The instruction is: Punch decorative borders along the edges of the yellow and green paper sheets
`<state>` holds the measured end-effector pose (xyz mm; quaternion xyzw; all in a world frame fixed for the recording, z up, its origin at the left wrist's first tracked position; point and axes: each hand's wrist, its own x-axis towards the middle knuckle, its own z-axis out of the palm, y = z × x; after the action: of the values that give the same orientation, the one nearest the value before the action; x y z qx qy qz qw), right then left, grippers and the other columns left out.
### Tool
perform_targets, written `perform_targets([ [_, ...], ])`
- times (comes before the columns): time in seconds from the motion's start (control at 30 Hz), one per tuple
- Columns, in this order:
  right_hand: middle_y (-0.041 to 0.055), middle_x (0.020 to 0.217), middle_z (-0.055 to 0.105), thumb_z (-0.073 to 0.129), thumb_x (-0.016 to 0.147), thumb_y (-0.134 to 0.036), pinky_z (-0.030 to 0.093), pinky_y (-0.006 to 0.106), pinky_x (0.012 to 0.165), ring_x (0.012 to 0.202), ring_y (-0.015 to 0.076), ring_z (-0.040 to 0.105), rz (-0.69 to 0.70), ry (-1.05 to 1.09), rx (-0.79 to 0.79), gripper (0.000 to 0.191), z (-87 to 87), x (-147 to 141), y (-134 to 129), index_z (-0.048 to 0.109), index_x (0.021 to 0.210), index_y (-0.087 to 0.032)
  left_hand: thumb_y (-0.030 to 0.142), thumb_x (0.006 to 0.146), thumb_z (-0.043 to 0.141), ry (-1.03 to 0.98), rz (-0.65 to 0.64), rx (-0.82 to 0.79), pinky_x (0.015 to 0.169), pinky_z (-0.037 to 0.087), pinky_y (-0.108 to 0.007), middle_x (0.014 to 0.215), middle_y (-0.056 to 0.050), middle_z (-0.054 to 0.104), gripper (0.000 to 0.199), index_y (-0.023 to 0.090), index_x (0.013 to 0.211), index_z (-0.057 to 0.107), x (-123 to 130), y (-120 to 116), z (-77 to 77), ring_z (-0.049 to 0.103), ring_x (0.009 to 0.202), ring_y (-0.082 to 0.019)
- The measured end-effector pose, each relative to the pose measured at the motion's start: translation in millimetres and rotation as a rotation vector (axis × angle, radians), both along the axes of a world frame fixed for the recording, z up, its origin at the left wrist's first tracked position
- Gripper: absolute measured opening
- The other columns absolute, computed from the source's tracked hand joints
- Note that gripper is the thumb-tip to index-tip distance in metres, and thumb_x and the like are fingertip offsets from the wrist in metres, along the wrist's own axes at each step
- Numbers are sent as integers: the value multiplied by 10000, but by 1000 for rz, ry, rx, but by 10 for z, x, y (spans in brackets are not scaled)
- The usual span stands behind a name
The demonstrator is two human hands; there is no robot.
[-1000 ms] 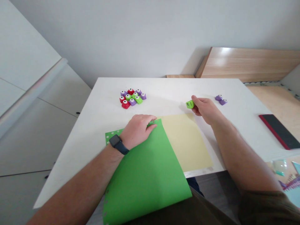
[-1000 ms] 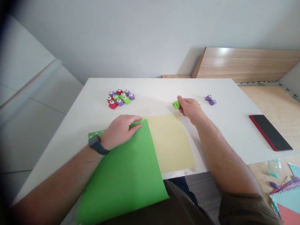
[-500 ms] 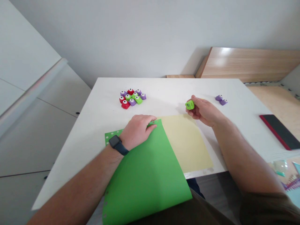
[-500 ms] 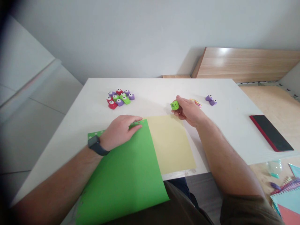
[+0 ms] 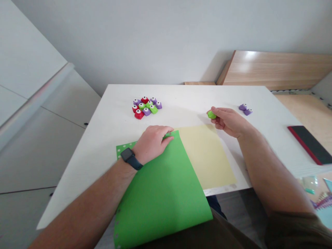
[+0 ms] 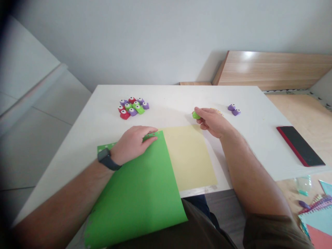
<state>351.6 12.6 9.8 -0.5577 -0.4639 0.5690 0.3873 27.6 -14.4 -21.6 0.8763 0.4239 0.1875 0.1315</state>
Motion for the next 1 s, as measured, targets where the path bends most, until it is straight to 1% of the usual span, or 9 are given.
perform_targets([
  [0.1, 5, 782, 551, 671, 857, -616, 193, 205, 420, 590, 100, 443, 8, -39, -42, 402, -6, 28, -2, 582, 930, -231, 309, 956, 589, 3, -1, 5, 944, 513, -440, 1128, -82, 752, 245, 192, 1153, 674, 0, -1, -2, 694, 1032, -271],
  [0.17, -18, 707, 520, 612, 877, -659, 145, 202, 409, 508, 86, 358, 18, -71, -82, 424, -1, 27, -6, 565, 977, -250, 314, 957, 588, 6, 2, 6, 941, 514, -442, 1125, -84, 752, 246, 188, 1149, 676, 0, -1, -5, 694, 1032, -274],
  [0.23, -43, 648, 468, 600, 884, -660, 122, 203, 403, 467, 73, 268, 25, -93, -99, 421, 8, 13, -9, 553, 976, -252, 319, 955, 588, 5, 6, 4, 943, 514, -441, 1123, -85, 754, 246, 194, 1149, 676, -1, 0, -10, 694, 1040, -276],
  [0.3, -61, 630, 430, 653, 868, -615, 118, 203, 400, 463, 68, 233, 21, -105, -97, 389, 13, -4, -8, 544, 958, -253, 318, 955, 584, 2, 8, 1, 948, 514, -438, 1123, -83, 755, 246, 203, 1154, 674, -2, 0, -12, 695, 1048, -275],
  [0.37, -71, 628, 410, 704, 846, -560, 117, 203, 398, 468, 67, 228, 4, -113, -91, 361, 8, -11, 0, 534, 944, -257, 317, 955, 583, -1, 6, -1, 951, 514, -438, 1121, -80, 756, 245, 207, 1154, 674, -2, -1, -11, 696, 1047, -273],
  [0.47, -80, 616, 376, 724, 834, -509, 105, 207, 394, 465, 68, 205, -42, -134, -70, 332, -26, 5, 29, 527, 936, -262, 314, 951, 593, -2, 3, 5, 950, 515, -441, 1116, -80, 757, 245, 199, 1150, 679, 0, -2, -7, 696, 1036, -273],
  [0.67, -82, 601, 342, 693, 843, -532, 95, 211, 380, 458, 73, 179, -89, -177, -62, 326, -114, 59, 80, 524, 914, -263, 310, 955, 597, 2, 2, 11, 945, 512, -439, 1122, -81, 755, 247, 189, 1153, 678, -2, -2, -11, 694, 1038, -274],
  [0.87, -91, 586, 315, 703, 827, -500, 97, 209, 372, 441, 67, 177, -97, -207, -2, 310, -103, 20, 69, 519, 894, -259, 310, 953, 601, -3, 5, 8, 947, 511, -435, 1123, -77, 754, 245, 197, 1155, 678, -3, -3, -12, 694, 1039, -272],
  [1.0, -93, 580, 304, 713, 818, -483, 89, 208, 372, 436, 62, 169, -91, -195, 1, 303, -99, 15, 67, 529, 892, -254, 309, 956, 601, 4, 7, 8, 951, 506, -430, 1131, -75, 753, 250, 191, 1163, 676, -1, -2, -11, 691, 1041, -267],
])
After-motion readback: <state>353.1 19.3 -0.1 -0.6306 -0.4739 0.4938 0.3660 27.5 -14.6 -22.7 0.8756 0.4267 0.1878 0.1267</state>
